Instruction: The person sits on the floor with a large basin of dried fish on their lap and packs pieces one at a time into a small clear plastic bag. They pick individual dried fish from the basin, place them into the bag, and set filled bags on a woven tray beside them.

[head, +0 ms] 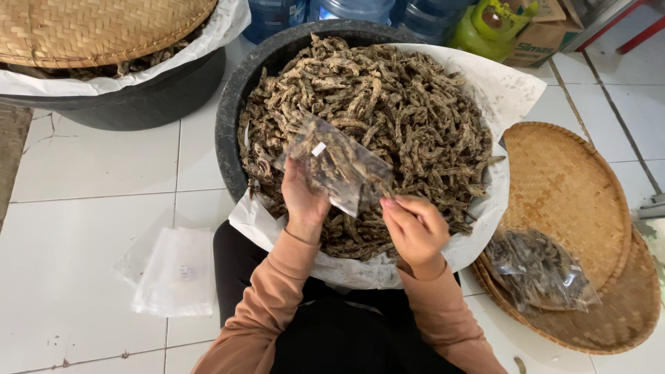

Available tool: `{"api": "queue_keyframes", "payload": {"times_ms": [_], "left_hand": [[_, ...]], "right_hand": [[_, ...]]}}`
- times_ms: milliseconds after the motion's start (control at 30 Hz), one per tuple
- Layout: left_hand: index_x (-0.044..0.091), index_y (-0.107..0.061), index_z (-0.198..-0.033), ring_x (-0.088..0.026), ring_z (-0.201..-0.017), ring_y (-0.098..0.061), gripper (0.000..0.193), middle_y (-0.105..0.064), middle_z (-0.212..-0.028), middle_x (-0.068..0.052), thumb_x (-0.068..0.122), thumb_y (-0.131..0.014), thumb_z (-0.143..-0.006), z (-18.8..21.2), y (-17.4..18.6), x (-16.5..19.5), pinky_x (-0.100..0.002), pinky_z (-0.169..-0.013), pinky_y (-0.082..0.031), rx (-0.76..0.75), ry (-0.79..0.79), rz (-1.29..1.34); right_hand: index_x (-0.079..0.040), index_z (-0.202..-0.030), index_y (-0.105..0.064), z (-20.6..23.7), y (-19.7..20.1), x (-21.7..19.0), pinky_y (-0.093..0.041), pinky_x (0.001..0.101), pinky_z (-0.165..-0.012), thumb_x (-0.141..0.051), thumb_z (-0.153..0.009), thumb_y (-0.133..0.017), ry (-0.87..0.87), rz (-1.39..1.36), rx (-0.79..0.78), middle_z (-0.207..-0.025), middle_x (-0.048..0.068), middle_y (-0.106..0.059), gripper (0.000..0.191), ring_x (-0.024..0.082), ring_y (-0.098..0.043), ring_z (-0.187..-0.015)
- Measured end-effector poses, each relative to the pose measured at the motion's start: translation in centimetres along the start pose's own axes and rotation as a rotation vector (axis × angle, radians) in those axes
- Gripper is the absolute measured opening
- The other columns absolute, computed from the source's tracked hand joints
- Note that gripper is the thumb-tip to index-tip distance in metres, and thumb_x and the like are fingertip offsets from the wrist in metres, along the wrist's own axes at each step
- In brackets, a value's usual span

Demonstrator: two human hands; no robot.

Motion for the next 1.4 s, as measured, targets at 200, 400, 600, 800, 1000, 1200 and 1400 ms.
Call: {"api": "queue_keyframes", "payload": {"times_ms": [200, 400, 600, 800, 1000, 1200, 1400], "left_hand": [[0.005, -0.054, -0.135, -0.034, -0.13, -0.053, 0.054, -0.06, -0.133, -0.016, 0.046, -0.03, -0.111, 0.0, -0.2, -0.2, -0.053, -0.113, -0.044, -0.06, 0.07, 0.056], [0.008, -0.055, -0.135, -0.036, -0.134, -0.054, 0.05, -0.059, -0.141, -0.018, 0.044, -0.032, -0.109, -1.9, 2.7, 4.6, -0.057, -0.116, -0.042, 0.034, -0.034, 0.223], [0.009, -0.056, -0.133, -0.037, -0.132, -0.055, 0.05, -0.06, -0.139, -0.017, 0.046, -0.034, -0.108, -2.3, 3.8, 3.8, -0.057, -0.115, -0.042, 0.075, 0.002, 0.211], [0.007, -0.056, -0.135, -0.036, -0.131, -0.056, 0.049, -0.061, -0.139, -0.016, 0.043, -0.034, -0.109, -2.3, 4.1, 3.6, -0.056, -0.115, -0.043, 0.072, -0.004, 0.199], [0.001, -0.052, -0.136, -0.037, -0.131, -0.057, 0.054, -0.06, -0.139, -0.02, 0.044, -0.032, -0.111, -0.6, 2.6, 1.1, -0.055, -0.115, -0.044, 0.107, 0.016, 0.064], [0.006, -0.051, -0.142, -0.034, -0.129, -0.058, 0.051, -0.059, -0.141, -0.016, 0.043, -0.034, -0.111, 1.2, -0.5, -1.9, -0.054, -0.114, -0.046, -0.088, 0.076, 0.049], [0.005, -0.053, -0.142, -0.034, -0.125, -0.06, 0.056, -0.062, -0.137, -0.015, 0.049, -0.041, -0.11, 0.2, -3.6, -7.5, -0.052, -0.109, -0.049, -0.19, 0.316, 0.013]], "right_hand": [[-0.003, -0.12, -0.074, -2.6, -3.6, 1.2, -0.057, 0.0395, -0.099, 0.004, -0.09, -0.069, -0.159, -0.258, -0.444, -0.124, 0.015, -0.072, 0.031, 0.031, -0.072, -0.114], [-0.004, -0.118, -0.074, 0.6, -1.9, 4.7, -0.055, 0.0393, -0.089, -0.013, -0.089, -0.076, -0.461, -0.135, -0.686, -0.114, 0.013, -0.07, 0.03, 0.03, -0.069, -0.102], [-0.004, -0.097, -0.077, 7.8, -6.2, 4.2, -0.055, 0.0399, -0.089, -0.004, -0.082, -0.075, -0.3, 0.153, -0.908, -0.105, 0.011, -0.07, 0.015, 0.03, -0.068, -0.098], [0.003, -0.1, -0.07, 3.5, 0.1, 5.5, -0.057, 0.0267, -0.071, 0.005, -0.094, -0.073, -0.556, -0.176, -0.192, -0.109, 0.014, -0.067, 0.008, 0.017, -0.07, -0.086], [0.002, -0.098, -0.069, -0.8, -0.6, 0.9, -0.058, 0.0247, -0.068, 0.011, -0.09, -0.075, -0.282, -0.32, 0.015, -0.11, 0.013, -0.07, 0.013, 0.019, -0.075, -0.089], [-0.004, -0.121, -0.068, -1.7, -3.3, 1.0, -0.06, 0.0356, -0.087, 0.005, -0.093, -0.065, -0.357, -0.078, -0.309, -0.125, 0.014, -0.068, 0.03, 0.031, -0.074, -0.104], [-0.005, -0.147, -0.054, -0.8, 1.6, 3.1, -0.047, 0.0451, -0.107, -0.01, -0.092, -0.075, -0.418, -0.171, -0.463, -0.145, 0.024, -0.055, 0.059, 0.042, -0.056, -0.133]]}}
Point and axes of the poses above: each hand's wrist, its own z-axis away from the middle knuckle, its own y-axis out of the back of the hand, x = y × z, the point moved 4 cm from there along -z, towards the middle knuckle
